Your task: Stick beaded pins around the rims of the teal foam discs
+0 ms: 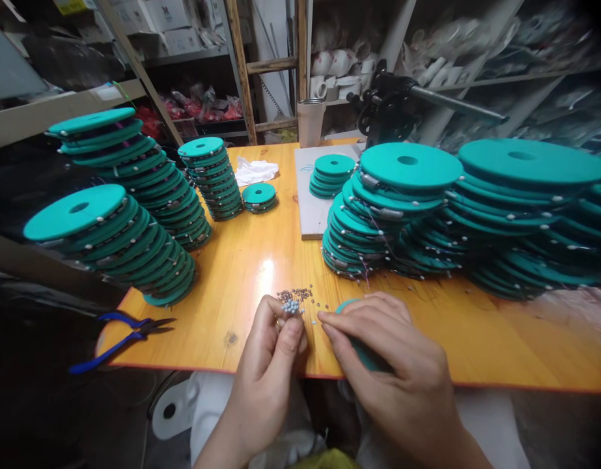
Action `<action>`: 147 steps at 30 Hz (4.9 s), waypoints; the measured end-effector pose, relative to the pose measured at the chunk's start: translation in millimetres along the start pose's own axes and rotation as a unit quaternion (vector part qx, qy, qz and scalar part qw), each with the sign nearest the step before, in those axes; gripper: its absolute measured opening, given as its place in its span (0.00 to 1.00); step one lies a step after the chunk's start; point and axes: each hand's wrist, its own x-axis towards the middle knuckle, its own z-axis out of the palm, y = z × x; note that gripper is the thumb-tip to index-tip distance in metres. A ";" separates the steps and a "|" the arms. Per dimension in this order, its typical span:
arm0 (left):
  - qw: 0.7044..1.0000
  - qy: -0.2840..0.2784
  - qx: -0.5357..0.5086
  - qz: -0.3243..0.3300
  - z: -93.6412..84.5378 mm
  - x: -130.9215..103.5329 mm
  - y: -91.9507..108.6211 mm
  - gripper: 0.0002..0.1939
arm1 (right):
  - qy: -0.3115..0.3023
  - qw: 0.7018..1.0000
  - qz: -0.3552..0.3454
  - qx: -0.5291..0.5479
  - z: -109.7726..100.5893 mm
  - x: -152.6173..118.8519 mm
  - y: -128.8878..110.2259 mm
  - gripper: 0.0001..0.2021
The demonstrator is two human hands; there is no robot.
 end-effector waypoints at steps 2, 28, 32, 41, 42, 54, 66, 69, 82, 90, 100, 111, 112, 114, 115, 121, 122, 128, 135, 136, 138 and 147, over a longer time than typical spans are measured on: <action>1.000 0.002 0.002 -0.004 -0.1 -0.3 -0.2 0.13 | 0.001 1.000 0.000 0.001 -0.1 -0.1 -0.2 0.07; 0.949 0.227 -0.021 0.216 21.0 4.1 -8.9 0.12 | -0.068 0.995 -0.069 -0.040 -5.4 -7.4 0.7 0.11; 0.940 0.245 -0.097 0.215 18.0 9.6 0.0 0.15 | -0.068 0.994 -0.055 -0.059 -18.6 -10.5 5.6 0.08; 0.977 0.174 -0.033 0.122 10.9 5.9 -4.7 0.13 | -0.156 0.972 -0.039 -0.170 -42.8 -34.2 14.1 0.17; 0.976 0.172 -0.037 0.125 9.8 5.5 -3.9 0.14 | -0.153 0.973 -0.045 -0.167 -45.9 -34.0 13.0 0.16; 0.974 0.146 -0.071 0.161 -19.2 16.4 16.6 0.12 | 0.064 0.951 -0.133 -0.272 -107.2 97.8 -20.3 0.10; 0.959 0.161 -0.180 0.147 -29.2 9.5 32.8 0.18 | -0.383 0.846 -0.125 -0.350 30.8 120.9 -26.9 0.07; 0.962 0.154 -0.172 0.145 -38.6 9.2 32.8 0.16 | -0.419 0.826 -0.099 -0.365 42.1 120.6 -19.4 0.10; 0.970 0.142 -0.173 0.093 -50.1 15.8 28.0 0.15 | -0.358 0.847 0.018 -0.393 127.0 213.9 -1.3 0.19; 0.969 0.161 -0.154 0.109 -50.9 12.5 26.3 0.16 | -0.322 0.870 0.056 -0.369 121.2 208.7 3.8 0.19; 0.957 0.238 -0.009 0.166 -45.2 7.0 29.8 0.20 | -0.269 0.939 -0.062 -0.206 32.3 74.0 -51.4 0.13; 0.964 0.157 0.140 0.162 -11.9 -14.6 3.5 0.15 | -0.099 0.985 -0.088 -0.108 -13.4 10.6 -26.8 0.18; 0.964 0.155 0.145 0.158 -10.1 -14.9 2.4 0.16 | -0.103 0.984 -0.086 -0.115 -18.7 7.0 -23.7 0.19; 0.966 0.152 0.151 0.145 -8.4 -13.8 1.7 0.16 | -0.116 0.980 -0.092 -0.134 -30.1 -0.9 -13.9 0.20; 0.967 0.153 0.152 0.138 -8.1 -12.4 2.2 0.15 | -0.122 0.977 -0.103 -0.144 -36.4 -5.2 -7.2 0.20; 0.976 0.141 0.144 0.086 3.0 1.1 10.1 0.10 | -0.227 0.949 -0.086 -0.202 -80.8 -25.1 29.9 0.21; 0.979 0.131 0.140 0.075 6.1 3.2 10.9 0.10 | -0.246 0.944 -0.074 -0.205 -85.4 -25.7 29.8 0.21; 0.981 0.114 0.152 0.034 10.5 9.4 9.9 0.11 | -0.186 0.971 -0.051 -0.139 -55.6 -13.2 -2.1 0.22; 0.989 0.056 0.133 0.041 -0.4 4.4 8.5 0.14 | -0.074 0.993 0.074 0.053 -2.7 -3.4 -6.3 0.06; 0.989 0.045 0.132 0.047 -1.6 2.8 8.4 0.14 | -0.060 0.992 0.088 0.063 -1.9 -2.5 -5.2 0.06; 0.990 0.022 0.126 0.053 -3.4 0.0 8.3 0.12 | -0.039 0.990 0.110 0.077 -2.5 -0.7 -4.2 0.05; 0.987 -0.017 0.159 0.034 -3.8 -2.8 2.8 0.14 | -0.012 0.988 0.108 0.110 0.1 0.7 -3.2 0.05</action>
